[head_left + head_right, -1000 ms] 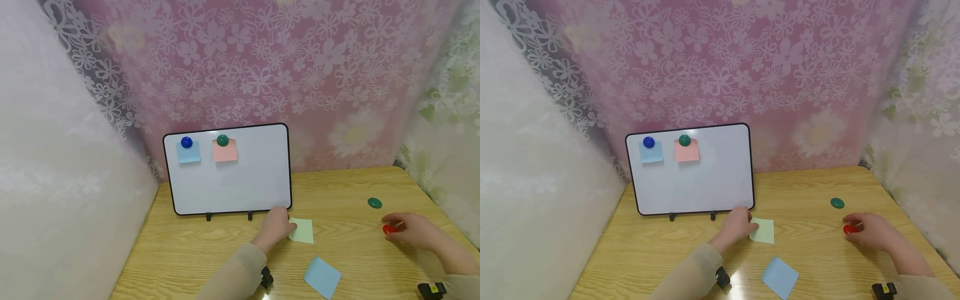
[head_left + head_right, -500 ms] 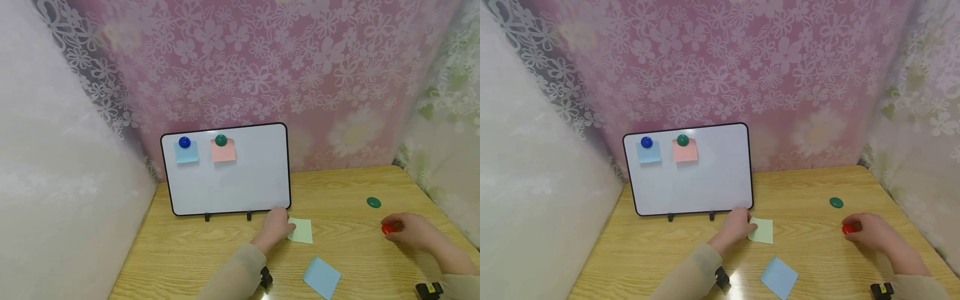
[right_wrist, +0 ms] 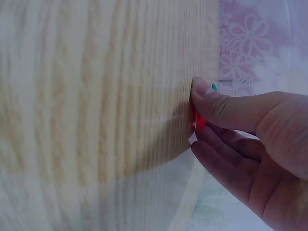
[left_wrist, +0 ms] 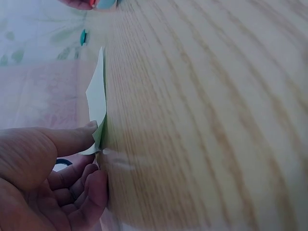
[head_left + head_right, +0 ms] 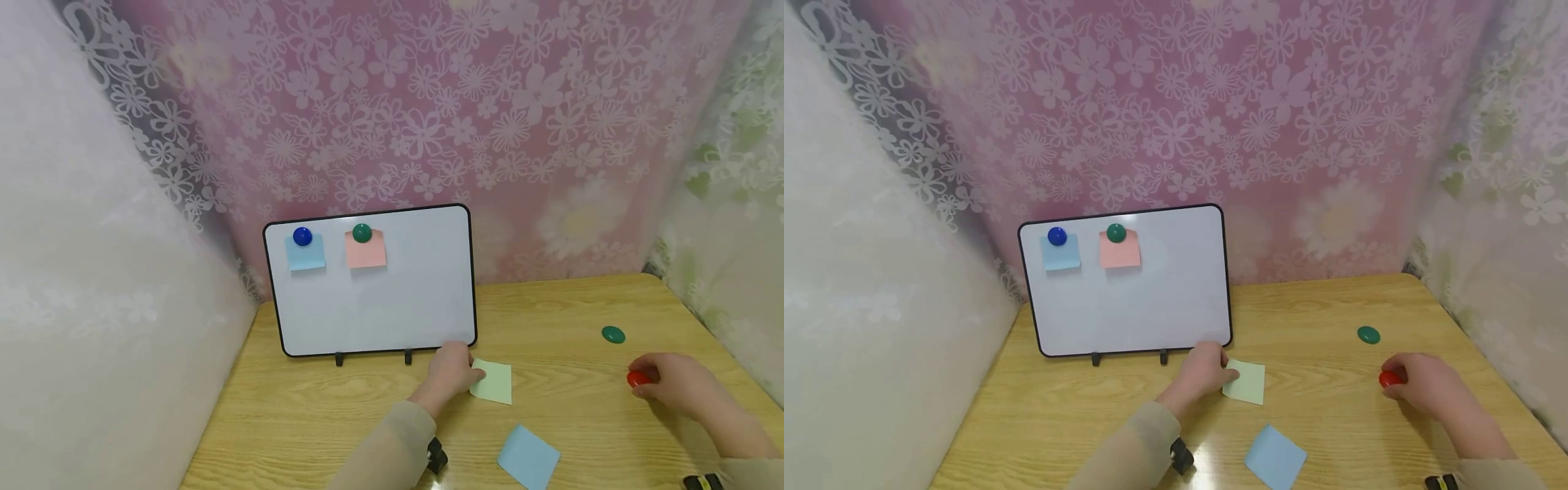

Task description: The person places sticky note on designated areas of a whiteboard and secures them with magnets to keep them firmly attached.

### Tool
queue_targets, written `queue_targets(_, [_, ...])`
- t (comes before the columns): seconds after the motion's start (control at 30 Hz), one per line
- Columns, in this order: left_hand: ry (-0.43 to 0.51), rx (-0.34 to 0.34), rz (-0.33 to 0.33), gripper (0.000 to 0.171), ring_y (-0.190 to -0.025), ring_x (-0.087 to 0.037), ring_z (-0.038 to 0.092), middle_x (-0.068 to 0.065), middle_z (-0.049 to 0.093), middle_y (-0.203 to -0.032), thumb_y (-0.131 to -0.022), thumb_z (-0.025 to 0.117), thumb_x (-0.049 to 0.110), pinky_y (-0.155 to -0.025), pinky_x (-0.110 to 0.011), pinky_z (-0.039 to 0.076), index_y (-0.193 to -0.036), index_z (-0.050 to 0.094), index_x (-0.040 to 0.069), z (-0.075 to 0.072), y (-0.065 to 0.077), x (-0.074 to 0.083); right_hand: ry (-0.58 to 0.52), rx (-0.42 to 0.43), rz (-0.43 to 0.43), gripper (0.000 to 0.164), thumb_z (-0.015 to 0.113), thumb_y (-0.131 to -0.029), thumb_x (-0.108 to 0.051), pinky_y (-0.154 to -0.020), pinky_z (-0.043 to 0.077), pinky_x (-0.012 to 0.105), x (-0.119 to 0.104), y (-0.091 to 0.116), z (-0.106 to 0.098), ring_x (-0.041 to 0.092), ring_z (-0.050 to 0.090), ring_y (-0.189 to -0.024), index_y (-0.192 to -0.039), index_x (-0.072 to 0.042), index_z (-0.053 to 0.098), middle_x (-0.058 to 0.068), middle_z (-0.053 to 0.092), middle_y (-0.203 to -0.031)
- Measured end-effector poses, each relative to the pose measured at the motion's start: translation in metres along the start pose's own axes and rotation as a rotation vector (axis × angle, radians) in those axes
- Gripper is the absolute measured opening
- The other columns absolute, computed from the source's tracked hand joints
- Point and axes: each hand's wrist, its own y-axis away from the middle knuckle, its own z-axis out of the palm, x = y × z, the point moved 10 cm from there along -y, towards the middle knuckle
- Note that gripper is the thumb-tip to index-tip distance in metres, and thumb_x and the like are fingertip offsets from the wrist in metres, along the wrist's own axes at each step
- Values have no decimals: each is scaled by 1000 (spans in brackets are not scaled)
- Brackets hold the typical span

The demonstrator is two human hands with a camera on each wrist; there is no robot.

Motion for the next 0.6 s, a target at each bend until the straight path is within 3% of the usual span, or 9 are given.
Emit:
queue_targets(0.27, [2, -17, -23, 38, -55, -10, 43, 7, 52, -66, -91, 89, 31, -50, -25, 38, -71, 62, 14, 2, 2, -4, -14, -22, 16, 49, 92, -85, -26, -74, 56, 51, 0, 1, 6, 24, 67, -83, -115, 8, 72, 6, 74, -96])
queue_targets(0.6, [-25, -11, -5, 35, -57, -9, 46, 7, 55, -68, -93, 87, 32, -52, -24, 41, -73, 63, 15, -2, 3, 0, -10, -13, 44, 51, 93, -84, -30, -72, 55, 49, 8, 1, 6, 23, 66, -81, -111, 9, 71, 5, 72, -93])
